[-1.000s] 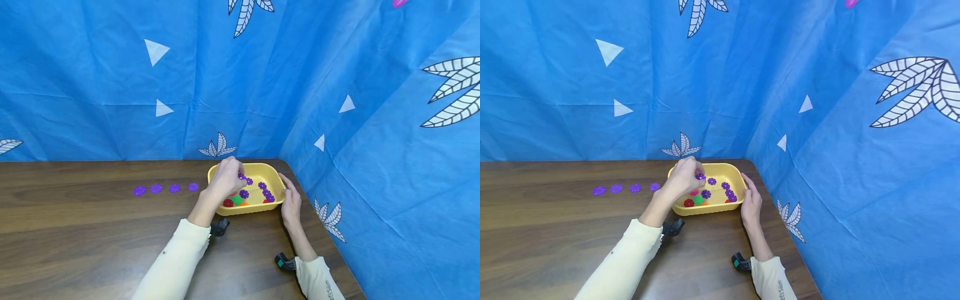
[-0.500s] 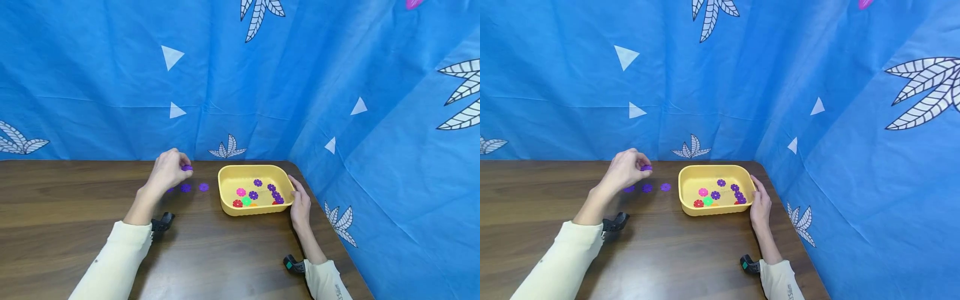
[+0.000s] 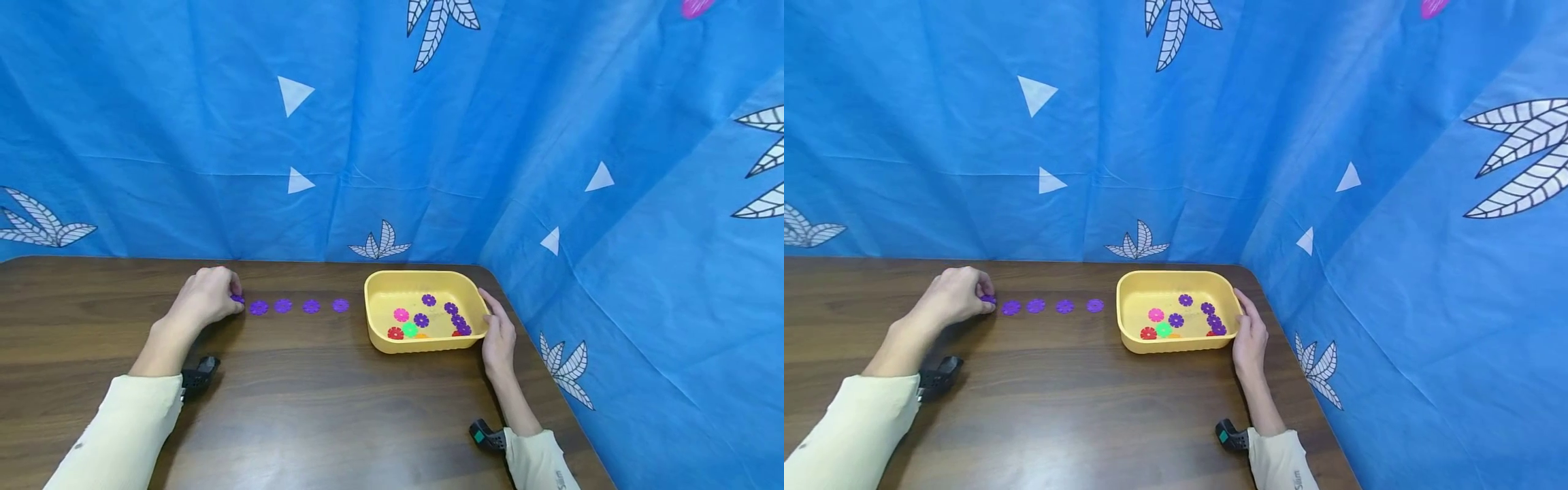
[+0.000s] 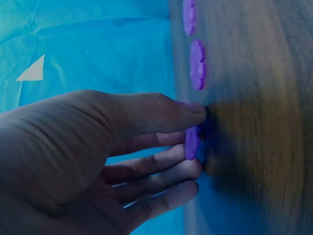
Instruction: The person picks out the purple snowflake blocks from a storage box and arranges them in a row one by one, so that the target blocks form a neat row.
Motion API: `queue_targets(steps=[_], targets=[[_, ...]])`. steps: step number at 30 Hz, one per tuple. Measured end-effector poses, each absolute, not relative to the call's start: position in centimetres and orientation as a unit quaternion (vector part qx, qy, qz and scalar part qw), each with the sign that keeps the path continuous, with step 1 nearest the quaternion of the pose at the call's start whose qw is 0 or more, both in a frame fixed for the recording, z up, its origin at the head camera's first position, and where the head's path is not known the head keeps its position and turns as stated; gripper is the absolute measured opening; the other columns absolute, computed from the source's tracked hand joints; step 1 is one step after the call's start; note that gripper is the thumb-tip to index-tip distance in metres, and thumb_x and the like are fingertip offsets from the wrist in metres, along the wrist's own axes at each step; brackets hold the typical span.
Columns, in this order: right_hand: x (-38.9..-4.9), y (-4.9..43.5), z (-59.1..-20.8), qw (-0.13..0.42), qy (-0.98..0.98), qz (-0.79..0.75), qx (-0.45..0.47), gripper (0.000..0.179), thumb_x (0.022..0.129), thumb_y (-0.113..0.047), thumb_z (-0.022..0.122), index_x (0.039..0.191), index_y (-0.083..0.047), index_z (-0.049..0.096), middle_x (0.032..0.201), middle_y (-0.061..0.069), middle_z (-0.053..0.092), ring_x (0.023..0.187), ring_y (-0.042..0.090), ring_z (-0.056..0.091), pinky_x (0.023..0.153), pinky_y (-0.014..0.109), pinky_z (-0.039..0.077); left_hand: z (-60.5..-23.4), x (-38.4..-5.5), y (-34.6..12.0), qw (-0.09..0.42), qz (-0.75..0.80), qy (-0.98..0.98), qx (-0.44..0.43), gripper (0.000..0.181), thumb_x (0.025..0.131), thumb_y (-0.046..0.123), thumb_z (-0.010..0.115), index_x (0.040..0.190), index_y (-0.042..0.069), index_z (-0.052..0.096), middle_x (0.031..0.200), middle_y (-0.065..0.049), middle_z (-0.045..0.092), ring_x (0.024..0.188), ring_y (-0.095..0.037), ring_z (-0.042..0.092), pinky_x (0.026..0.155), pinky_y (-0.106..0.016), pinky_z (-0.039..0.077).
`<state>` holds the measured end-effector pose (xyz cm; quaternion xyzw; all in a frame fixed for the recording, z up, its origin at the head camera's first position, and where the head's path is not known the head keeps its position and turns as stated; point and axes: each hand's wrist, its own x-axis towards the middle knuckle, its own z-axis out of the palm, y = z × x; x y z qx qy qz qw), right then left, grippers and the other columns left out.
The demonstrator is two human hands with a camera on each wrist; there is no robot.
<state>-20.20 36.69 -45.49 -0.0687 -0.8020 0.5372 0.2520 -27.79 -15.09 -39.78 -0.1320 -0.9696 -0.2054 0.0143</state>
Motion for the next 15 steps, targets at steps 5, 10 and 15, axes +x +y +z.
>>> queue_targets(steps=[5, 10, 15], targets=[[-20.0, 36.7, -45.4, 0.246, -0.806, 0.533, -0.069, 0.053, 0.106, -0.002, 0.033, 0.151, -0.012, 0.057, 0.158, 0.008, 0.054, 0.151, 0.026, 0.044, 0.126, 0.050, 0.031, -39.8, -27.9, -15.0, -0.014, -0.202, -0.970, -0.131, 0.020, 0.079, 0.011, 0.087, 0.090, 0.006, 0.071, 0.087, -0.011, 0.067, 0.084, -0.033, 0.060, 0.074, -0.053, 0.050], [-20.2, 37.2, -46.2, 0.253, -0.809, 0.528, -0.058, 0.052, 0.107, -0.005, 0.033, 0.151, -0.017, 0.058, 0.157, 0.004, 0.056, 0.151, 0.023, 0.044, 0.126, 0.048, 0.032, -39.6, -28.0, -15.2, -0.034, -0.205, -0.969, -0.131, 0.028, 0.077, 0.016, 0.092, 0.092, 0.005, 0.071, 0.088, -0.010, 0.066, 0.086, -0.033, 0.060, 0.076, -0.052, 0.050], [-20.2, 37.3, -46.3, 0.253, -0.809, 0.528, -0.053, 0.052, 0.107, -0.005, 0.033, 0.151, -0.017, 0.058, 0.157, 0.004, 0.055, 0.151, 0.024, 0.044, 0.126, 0.049, 0.032, -39.3, -27.8, -14.4, 0.056, -0.235, -0.962, -0.127, 0.026, 0.087, 0.021, 0.084, 0.095, 0.000, 0.072, 0.085, -0.013, 0.071, 0.083, -0.032, 0.066, 0.073, -0.051, 0.051]])
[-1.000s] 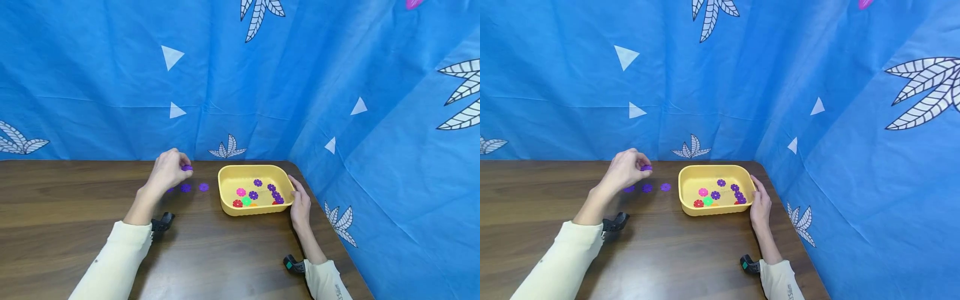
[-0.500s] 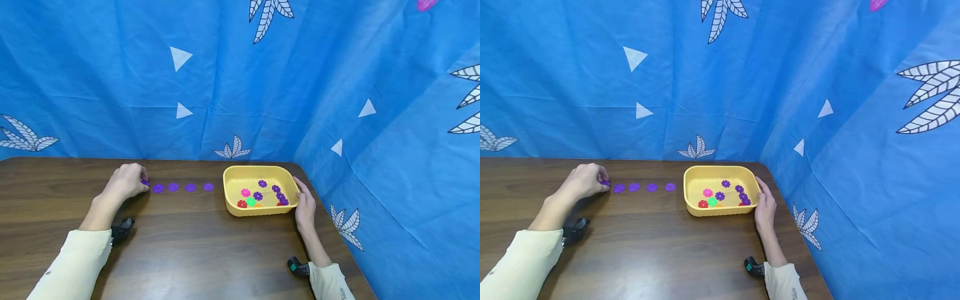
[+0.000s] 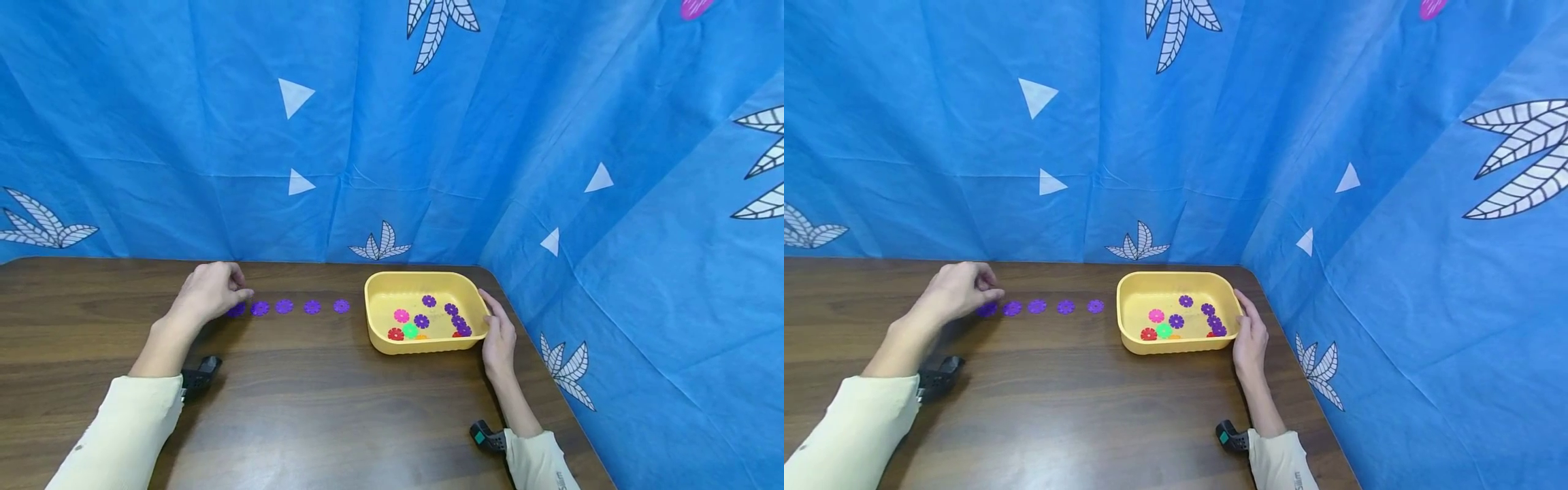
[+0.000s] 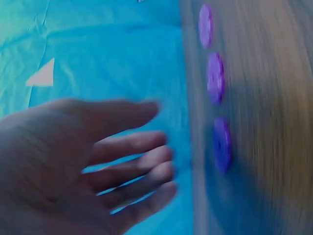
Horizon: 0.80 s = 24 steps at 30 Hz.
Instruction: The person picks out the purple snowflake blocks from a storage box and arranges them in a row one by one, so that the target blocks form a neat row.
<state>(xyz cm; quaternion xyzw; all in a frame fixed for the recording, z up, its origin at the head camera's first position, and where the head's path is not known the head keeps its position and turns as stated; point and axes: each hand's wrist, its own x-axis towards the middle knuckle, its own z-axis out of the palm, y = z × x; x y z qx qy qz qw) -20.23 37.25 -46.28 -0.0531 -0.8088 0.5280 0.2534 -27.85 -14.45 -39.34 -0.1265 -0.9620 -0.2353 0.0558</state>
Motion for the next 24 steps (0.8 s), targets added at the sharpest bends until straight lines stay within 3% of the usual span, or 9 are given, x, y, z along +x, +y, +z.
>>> queue_targets(steps=[4, 8, 16, 24], targets=[[-20.1, 37.2, -46.3, 0.257, -0.808, 0.528, -0.055, 0.052, 0.106, -0.005, 0.033, 0.150, -0.018, 0.059, 0.157, 0.004, 0.056, 0.151, 0.022, 0.045, 0.126, 0.049, 0.032, -38.9, -27.6, -12.3, 0.150, -0.271, -0.943, -0.119, 0.017, 0.092, 0.017, 0.077, 0.092, 0.001, 0.073, 0.082, -0.013, 0.074, 0.079, -0.033, 0.070, 0.071, -0.052, 0.051], [-20.1, 37.2, -46.2, 0.260, -0.808, 0.526, -0.054, 0.052, 0.106, -0.005, 0.034, 0.150, -0.018, 0.059, 0.156, 0.003, 0.056, 0.150, 0.022, 0.046, 0.125, 0.048, 0.033, -38.2, -27.2, -10.0, 0.180, -0.296, -0.929, -0.129, 0.014, 0.092, 0.015, 0.076, 0.093, 0.001, 0.073, 0.082, -0.014, 0.075, 0.079, -0.033, 0.070, 0.073, -0.052, 0.051], [-20.2, 37.5, -46.0, 0.262, -0.809, 0.524, -0.045, 0.052, 0.107, -0.005, 0.033, 0.151, -0.015, 0.058, 0.157, 0.006, 0.055, 0.150, 0.026, 0.045, 0.124, 0.051, 0.034, -37.6, -26.9, -5.1, 0.191, -0.314, -0.915, -0.166, 0.010, 0.092, 0.012, 0.076, 0.092, 0.003, 0.074, 0.086, -0.013, 0.074, 0.081, -0.030, 0.068, 0.075, -0.047, 0.053], [-20.3, 37.2, -46.3, 0.248, -0.805, 0.533, -0.071, 0.053, 0.105, -0.003, 0.033, 0.151, -0.014, 0.058, 0.158, 0.008, 0.054, 0.151, 0.027, 0.044, 0.126, 0.051, 0.032, -36.2, -26.4, 2.2, 0.161, -0.341, -0.903, -0.207, 0.012, 0.093, 0.017, 0.078, 0.087, 0.006, 0.079, 0.085, -0.007, 0.072, 0.084, -0.027, 0.063, 0.078, -0.042, 0.051]])
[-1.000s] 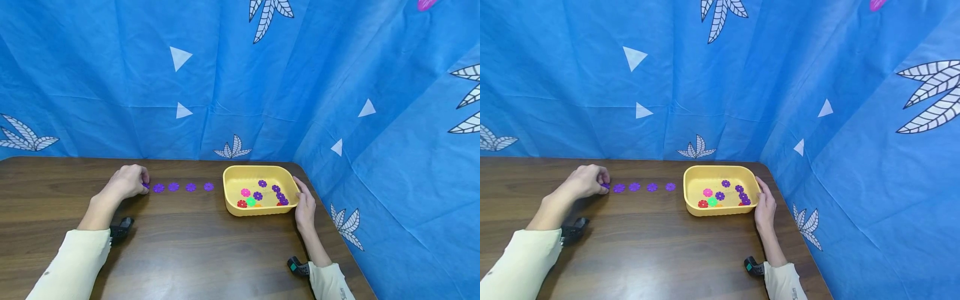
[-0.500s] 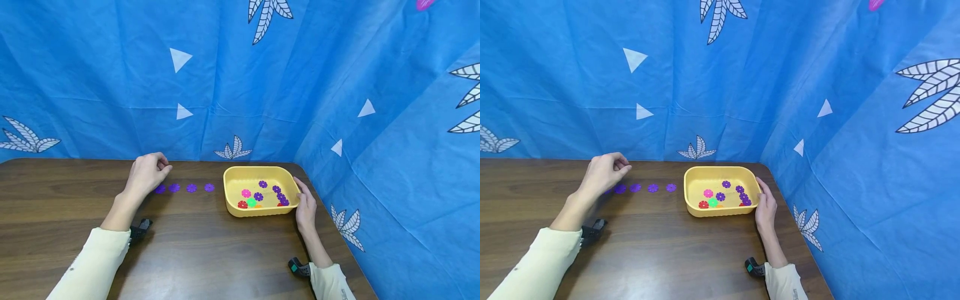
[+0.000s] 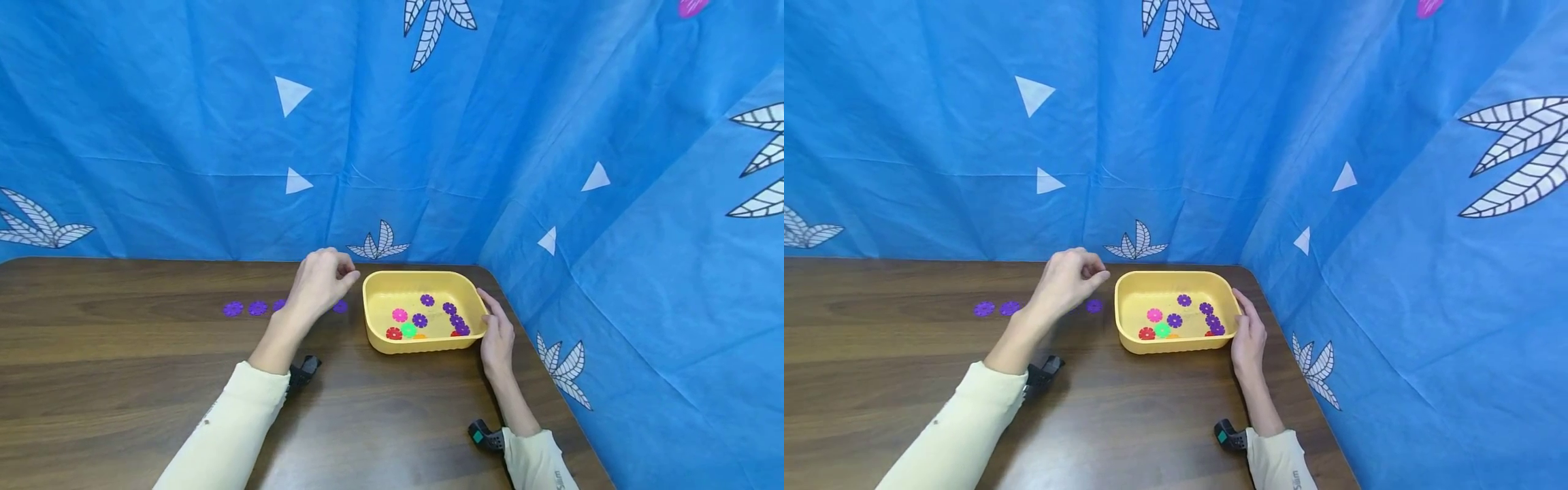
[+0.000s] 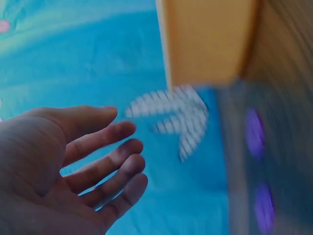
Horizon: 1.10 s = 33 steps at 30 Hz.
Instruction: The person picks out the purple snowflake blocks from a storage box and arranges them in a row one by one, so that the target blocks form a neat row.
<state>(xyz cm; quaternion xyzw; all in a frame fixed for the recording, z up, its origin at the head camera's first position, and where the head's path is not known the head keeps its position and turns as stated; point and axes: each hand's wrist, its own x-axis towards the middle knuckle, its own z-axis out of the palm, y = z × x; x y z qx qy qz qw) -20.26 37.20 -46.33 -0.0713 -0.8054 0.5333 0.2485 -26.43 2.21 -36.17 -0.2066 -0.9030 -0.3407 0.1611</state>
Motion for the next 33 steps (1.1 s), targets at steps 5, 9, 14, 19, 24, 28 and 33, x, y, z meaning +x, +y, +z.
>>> queue_targets(steps=[5, 9, 14, 19, 24, 28, 33], targets=[[-20.6, 36.6, -46.4, 0.238, -0.800, 0.545, -0.075, 0.054, 0.105, -0.002, 0.033, 0.152, -0.010, 0.056, 0.160, 0.011, 0.051, 0.152, 0.031, 0.043, 0.126, 0.052, 0.031, -35.3, -26.0, 6.1, 0.144, -0.339, -0.900, -0.233, 0.014, 0.095, 0.017, 0.079, 0.083, 0.009, 0.080, 0.080, -0.003, 0.073, 0.082, -0.023, 0.061, 0.074, -0.038, 0.052], [-20.7, 36.5, -46.4, 0.246, -0.801, 0.541, -0.066, 0.053, 0.106, -0.004, 0.034, 0.151, -0.015, 0.058, 0.159, 0.007, 0.053, 0.150, 0.028, 0.044, 0.125, 0.050, 0.033, -35.1, -25.5, 9.0, 0.122, -0.346, -0.900, -0.236, 0.011, 0.094, 0.019, 0.080, 0.089, 0.010, 0.081, 0.085, -0.001, 0.075, 0.082, -0.020, 0.061, 0.074, -0.034, 0.053], [-20.5, 36.7, -46.3, 0.256, -0.806, 0.530, -0.057, 0.051, 0.106, -0.007, 0.035, 0.150, -0.020, 0.060, 0.157, 0.003, 0.055, 0.150, 0.025, 0.045, 0.125, 0.050, 0.034, -35.1, -24.9, 12.7, 0.103, -0.364, -0.892, -0.248, 0.011, 0.094, 0.022, 0.081, 0.091, 0.012, 0.081, 0.089, 0.000, 0.075, 0.084, -0.018, 0.062, 0.074, -0.032, 0.054], [-20.1, 37.1, -46.5, 0.252, -0.807, 0.531, -0.064, 0.051, 0.106, -0.009, 0.036, 0.150, -0.021, 0.059, 0.158, 0.003, 0.054, 0.150, 0.026, 0.044, 0.125, 0.052, 0.034, -36.2, -24.8, 16.0, 0.081, -0.363, -0.887, -0.272, 0.015, 0.095, 0.023, 0.081, 0.084, 0.014, 0.077, 0.087, 0.001, 0.071, 0.082, -0.017, 0.061, 0.070, -0.030, 0.051], [-20.1, 37.2, -46.6, 0.249, -0.804, 0.535, -0.067, 0.052, 0.107, -0.008, 0.033, 0.150, -0.020, 0.059, 0.158, 0.002, 0.054, 0.150, 0.024, 0.045, 0.125, 0.050, 0.034, -38.1, -25.2, 17.3, 0.024, -0.311, -0.914, -0.259, 0.025, 0.090, 0.018, 0.084, 0.073, 0.013, 0.067, 0.077, 0.001, 0.063, 0.074, -0.016, 0.056, 0.062, -0.028, 0.044], [-20.2, 37.0, -46.0, 0.249, -0.803, 0.536, -0.074, 0.052, 0.107, -0.006, 0.034, 0.150, -0.017, 0.059, 0.158, 0.005, 0.055, 0.150, 0.025, 0.045, 0.125, 0.049, 0.034, -39.2, -25.6, 17.4, -0.014, -0.287, -0.929, -0.235, 0.037, 0.086, 0.001, 0.080, 0.063, 0.013, 0.053, 0.066, 0.000, 0.049, 0.067, -0.016, 0.047, 0.056, -0.028, 0.036], [-19.3, 35.9, -44.0, 0.239, -0.802, 0.542, -0.071, 0.051, 0.105, 0.000, 0.034, 0.150, -0.006, 0.057, 0.157, 0.013, 0.054, 0.150, 0.030, 0.045, 0.125, 0.051, 0.034, -40.5, -26.0, 17.8, -0.012, -0.277, -0.932, -0.232, 0.045, 0.084, -0.012, 0.067, 0.057, 0.014, 0.043, 0.063, -0.001, 0.037, 0.063, -0.016, 0.038, 0.053, -0.029, 0.031]])
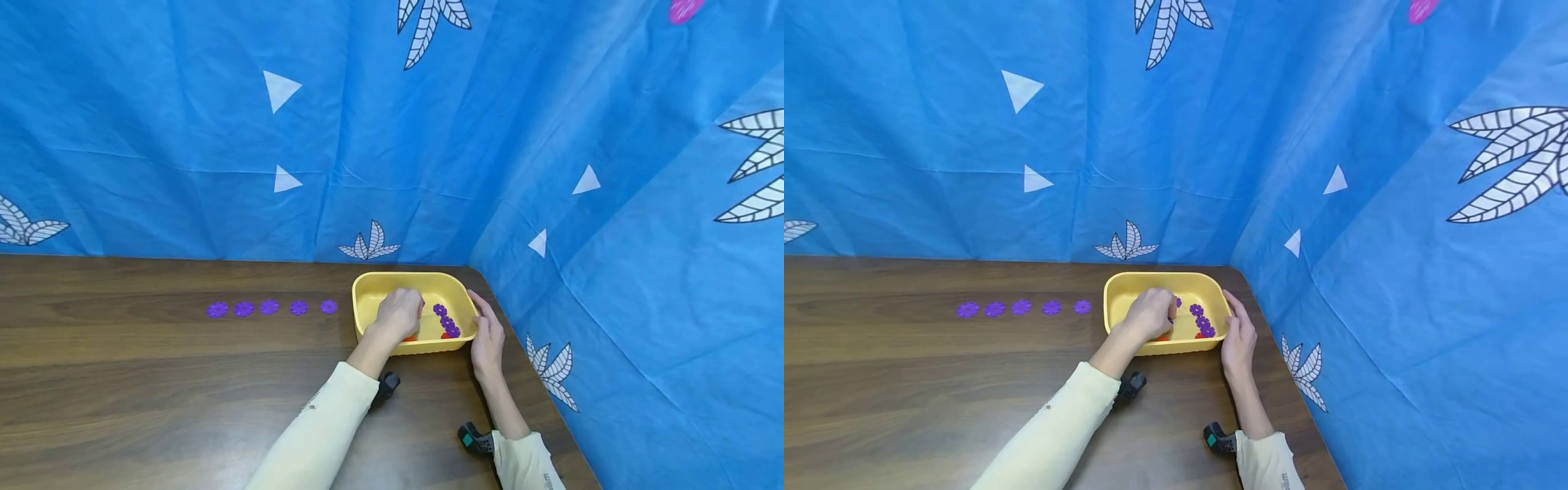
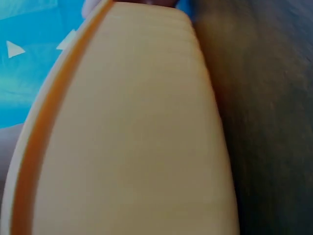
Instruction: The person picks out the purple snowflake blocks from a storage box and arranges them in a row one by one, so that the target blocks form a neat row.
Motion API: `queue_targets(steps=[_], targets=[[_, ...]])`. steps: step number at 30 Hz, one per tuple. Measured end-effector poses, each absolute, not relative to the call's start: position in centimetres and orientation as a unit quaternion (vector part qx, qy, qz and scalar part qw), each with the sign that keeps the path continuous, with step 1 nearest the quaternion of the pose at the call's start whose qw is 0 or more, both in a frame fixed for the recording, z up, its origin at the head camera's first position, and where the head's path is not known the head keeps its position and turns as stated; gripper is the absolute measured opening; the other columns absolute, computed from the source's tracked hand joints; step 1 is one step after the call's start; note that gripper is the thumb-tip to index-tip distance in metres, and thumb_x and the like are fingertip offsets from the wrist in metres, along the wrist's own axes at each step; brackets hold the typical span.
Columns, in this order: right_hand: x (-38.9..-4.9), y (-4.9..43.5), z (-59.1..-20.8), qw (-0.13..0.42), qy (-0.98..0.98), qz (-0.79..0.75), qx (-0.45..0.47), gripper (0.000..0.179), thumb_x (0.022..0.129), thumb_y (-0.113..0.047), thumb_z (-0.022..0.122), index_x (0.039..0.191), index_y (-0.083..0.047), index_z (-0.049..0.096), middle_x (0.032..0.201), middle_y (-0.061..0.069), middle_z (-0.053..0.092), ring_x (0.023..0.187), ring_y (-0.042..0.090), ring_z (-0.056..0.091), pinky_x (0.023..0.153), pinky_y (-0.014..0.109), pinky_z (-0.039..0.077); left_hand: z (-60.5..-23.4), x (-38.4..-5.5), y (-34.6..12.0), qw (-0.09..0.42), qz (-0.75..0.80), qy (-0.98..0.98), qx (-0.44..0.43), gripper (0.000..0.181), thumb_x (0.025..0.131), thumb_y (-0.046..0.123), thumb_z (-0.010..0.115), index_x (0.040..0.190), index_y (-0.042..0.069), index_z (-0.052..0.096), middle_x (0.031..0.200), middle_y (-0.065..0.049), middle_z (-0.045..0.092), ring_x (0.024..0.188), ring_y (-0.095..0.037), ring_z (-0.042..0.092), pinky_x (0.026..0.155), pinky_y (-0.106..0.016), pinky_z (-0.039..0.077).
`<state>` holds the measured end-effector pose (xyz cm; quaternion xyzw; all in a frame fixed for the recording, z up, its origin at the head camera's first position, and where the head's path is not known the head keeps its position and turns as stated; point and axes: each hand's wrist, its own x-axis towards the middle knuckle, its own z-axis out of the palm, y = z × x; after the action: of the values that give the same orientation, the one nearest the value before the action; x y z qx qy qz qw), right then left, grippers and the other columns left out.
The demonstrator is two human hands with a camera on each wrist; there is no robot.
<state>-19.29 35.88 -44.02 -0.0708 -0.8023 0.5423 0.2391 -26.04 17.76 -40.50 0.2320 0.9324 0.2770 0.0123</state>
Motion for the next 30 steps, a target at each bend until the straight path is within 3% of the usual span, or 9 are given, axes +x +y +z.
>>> queue_targets(steps=[3, 7, 10, 13, 18, 21, 24, 30], targets=[[-18.5, 35.1, -42.9, 0.236, -0.808, 0.536, -0.068, 0.051, 0.104, 0.001, 0.033, 0.149, -0.002, 0.057, 0.157, 0.016, 0.054, 0.150, 0.033, 0.045, 0.123, 0.053, 0.035, -40.9, -26.1, 18.0, 0.009, 0.271, 0.935, 0.228, 0.047, 0.086, -0.012, 0.067, 0.057, 0.014, 0.042, 0.064, -0.001, 0.037, 0.065, -0.016, 0.038, 0.054, -0.029, 0.033], [-18.3, 35.0, -42.8, 0.232, -0.807, 0.539, -0.071, 0.051, 0.105, -0.001, 0.033, 0.150, -0.004, 0.056, 0.158, 0.015, 0.053, 0.150, 0.034, 0.044, 0.123, 0.053, 0.035, -41.0, -25.9, 18.1, 0.002, 0.269, 0.938, 0.217, 0.028, 0.086, -0.011, 0.070, 0.071, 0.011, 0.064, 0.077, -0.001, 0.060, 0.075, -0.017, 0.053, 0.065, -0.031, 0.049], [-18.5, 35.2, -43.2, 0.234, -0.801, 0.546, -0.073, 0.050, 0.105, -0.001, 0.035, 0.150, -0.006, 0.057, 0.158, 0.013, 0.054, 0.151, 0.032, 0.044, 0.125, 0.051, 0.033, -40.9, -25.8, 18.0, -0.004, 0.267, 0.940, 0.213, 0.021, 0.084, -0.010, 0.072, 0.086, 0.010, 0.073, 0.088, -0.001, 0.067, 0.082, -0.018, 0.059, 0.072, -0.034, 0.055], [-18.9, 35.4, -43.8, 0.239, -0.801, 0.543, -0.077, 0.050, 0.106, -0.003, 0.035, 0.150, -0.009, 0.057, 0.158, 0.011, 0.054, 0.151, 0.030, 0.044, 0.126, 0.051, 0.032, -40.9, -25.9, 18.0, -0.005, 0.264, 0.941, 0.212, 0.022, 0.082, -0.010, 0.073, 0.077, 0.010, 0.066, 0.077, -0.002, 0.058, 0.075, -0.018, 0.052, 0.062, -0.032, 0.048], [-19.1, 35.3, -43.9, 0.241, -0.801, 0.543, -0.076, 0.050, 0.106, -0.002, 0.035, 0.150, -0.009, 0.057, 0.158, 0.010, 0.054, 0.151, 0.030, 0.044, 0.126, 0.051, 0.032, -40.6, -26.0, 17.7, -0.013, 0.305, 0.928, 0.214, 0.040, 0.088, -0.010, 0.069, 0.061, 0.012, 0.049, 0.063, -0.001, 0.045, 0.063, -0.016, 0.042, 0.051, -0.027, 0.035], [-18.9, 35.1, -43.6, 0.236, -0.798, 0.550, -0.069, 0.049, 0.106, -0.002, 0.035, 0.150, -0.007, 0.057, 0.158, 0.012, 0.054, 0.151, 0.030, 0.044, 0.126, 0.051, 0.033, -40.2, -26.0, 17.2, -0.035, 0.335, 0.917, 0.213, 0.040, 0.088, -0.008, 0.068, 0.057, 0.013, 0.053, 0.061, -0.001, 0.053, 0.060, -0.016, 0.046, 0.049, -0.026, 0.036], [-18.6, 34.9, -43.1, 0.231, -0.802, 0.548, -0.062, 0.050, 0.106, -0.001, 0.034, 0.150, -0.005, 0.056, 0.158, 0.013, 0.053, 0.151, 0.031, 0.043, 0.125, 0.052, 0.033, -39.5, -26.0, 16.3, -0.058, 0.352, 0.911, 0.206, 0.036, 0.085, -0.005, 0.076, 0.058, 0.014, 0.062, 0.068, 0.000, 0.065, 0.066, -0.016, 0.055, 0.054, -0.027, 0.043], [-18.6, 35.2, -43.1, 0.238, -0.808, 0.535, -0.065, 0.051, 0.104, 0.000, 0.034, 0.150, -0.004, 0.056, 0.158, 0.015, 0.054, 0.150, 0.033, 0.045, 0.124, 0.054, 0.034, -37.6, -26.2, 13.9, -0.044, 0.422, 0.886, 0.188, 0.022, 0.082, 0.002, 0.088, 0.069, 0.012, 0.073, 0.072, -0.001, 0.071, 0.076, -0.019, 0.065, 0.067, -0.030, 0.052]])
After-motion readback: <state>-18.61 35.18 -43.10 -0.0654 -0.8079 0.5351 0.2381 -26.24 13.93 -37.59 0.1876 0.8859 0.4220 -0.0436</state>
